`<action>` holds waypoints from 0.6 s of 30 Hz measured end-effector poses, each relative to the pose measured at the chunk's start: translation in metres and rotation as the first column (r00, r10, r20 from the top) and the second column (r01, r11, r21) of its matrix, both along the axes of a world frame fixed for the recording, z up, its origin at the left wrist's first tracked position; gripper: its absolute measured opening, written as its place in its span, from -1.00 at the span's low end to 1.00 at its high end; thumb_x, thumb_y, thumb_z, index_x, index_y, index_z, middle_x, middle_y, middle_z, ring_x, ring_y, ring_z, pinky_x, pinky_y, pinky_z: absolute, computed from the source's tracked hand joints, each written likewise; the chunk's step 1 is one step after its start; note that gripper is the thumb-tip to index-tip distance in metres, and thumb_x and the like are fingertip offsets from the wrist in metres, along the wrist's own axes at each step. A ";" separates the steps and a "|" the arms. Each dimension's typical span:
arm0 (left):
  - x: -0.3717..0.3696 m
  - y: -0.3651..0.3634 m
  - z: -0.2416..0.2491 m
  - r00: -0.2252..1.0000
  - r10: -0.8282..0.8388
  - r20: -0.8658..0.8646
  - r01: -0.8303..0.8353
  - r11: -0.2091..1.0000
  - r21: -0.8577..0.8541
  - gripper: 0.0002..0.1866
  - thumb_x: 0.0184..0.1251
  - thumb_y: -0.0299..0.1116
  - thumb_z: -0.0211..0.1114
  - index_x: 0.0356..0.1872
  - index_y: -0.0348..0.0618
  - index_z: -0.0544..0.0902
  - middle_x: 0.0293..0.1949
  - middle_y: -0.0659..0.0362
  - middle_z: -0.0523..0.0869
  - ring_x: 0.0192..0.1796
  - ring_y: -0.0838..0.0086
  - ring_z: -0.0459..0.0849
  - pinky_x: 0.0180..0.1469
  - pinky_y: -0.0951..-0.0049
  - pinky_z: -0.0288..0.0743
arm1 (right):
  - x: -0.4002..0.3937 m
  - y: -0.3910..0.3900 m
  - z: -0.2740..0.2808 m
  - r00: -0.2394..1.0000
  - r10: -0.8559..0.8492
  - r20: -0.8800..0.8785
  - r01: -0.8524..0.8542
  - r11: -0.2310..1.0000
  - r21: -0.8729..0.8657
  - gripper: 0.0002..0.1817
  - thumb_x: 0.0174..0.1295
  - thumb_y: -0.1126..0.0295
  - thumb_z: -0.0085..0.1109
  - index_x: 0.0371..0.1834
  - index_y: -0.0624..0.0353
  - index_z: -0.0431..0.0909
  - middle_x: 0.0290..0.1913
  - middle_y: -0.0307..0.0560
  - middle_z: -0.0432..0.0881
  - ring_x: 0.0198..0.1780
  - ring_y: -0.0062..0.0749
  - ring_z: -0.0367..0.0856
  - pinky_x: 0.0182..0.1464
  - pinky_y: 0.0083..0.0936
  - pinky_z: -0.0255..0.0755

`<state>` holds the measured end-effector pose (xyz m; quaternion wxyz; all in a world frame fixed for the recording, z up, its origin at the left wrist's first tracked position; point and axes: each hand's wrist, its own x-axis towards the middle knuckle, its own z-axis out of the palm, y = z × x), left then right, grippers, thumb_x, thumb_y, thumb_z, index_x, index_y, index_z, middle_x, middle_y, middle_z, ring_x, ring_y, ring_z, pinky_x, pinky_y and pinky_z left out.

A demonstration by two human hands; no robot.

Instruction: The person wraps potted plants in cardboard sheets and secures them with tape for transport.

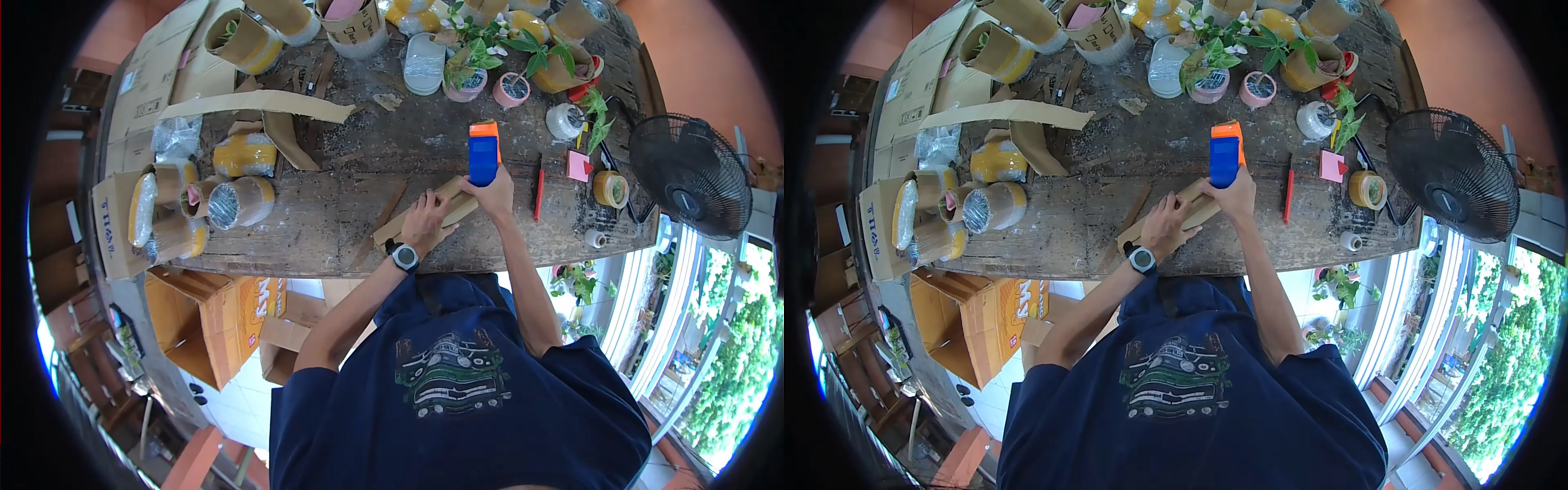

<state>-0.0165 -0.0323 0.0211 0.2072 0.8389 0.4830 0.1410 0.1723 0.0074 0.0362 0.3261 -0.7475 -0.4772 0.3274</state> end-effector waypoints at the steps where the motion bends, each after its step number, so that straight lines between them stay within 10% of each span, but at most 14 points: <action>1: 0.000 0.001 0.000 1.000 0.001 0.000 -0.001 1.000 -0.009 -0.36 0.08 0.04 0.53 0.04 -0.17 0.51 -0.01 -0.04 0.56 0.06 0.09 0.65 0.05 0.19 0.59 | -0.001 0.000 0.002 0.999 0.032 0.030 -0.033 0.999 0.015 -0.29 -0.28 0.21 0.74 -0.10 0.30 0.50 -0.32 0.03 0.75 -0.24 -0.08 0.77 -0.12 -0.23 0.59; 18: 0.018 0.005 0.013 0.987 0.005 -0.163 -0.007 1.000 -0.011 -0.12 -0.05 0.04 0.59 0.30 -0.12 0.42 -0.04 0.06 0.57 0.00 0.22 0.62 0.02 0.22 0.49 | 0.012 -0.012 0.001 0.982 0.190 -0.026 -0.186 0.976 0.112 -0.22 -0.43 0.28 0.76 -0.09 0.31 0.51 -0.25 0.13 0.73 -0.15 0.05 0.77 -0.08 -0.23 0.60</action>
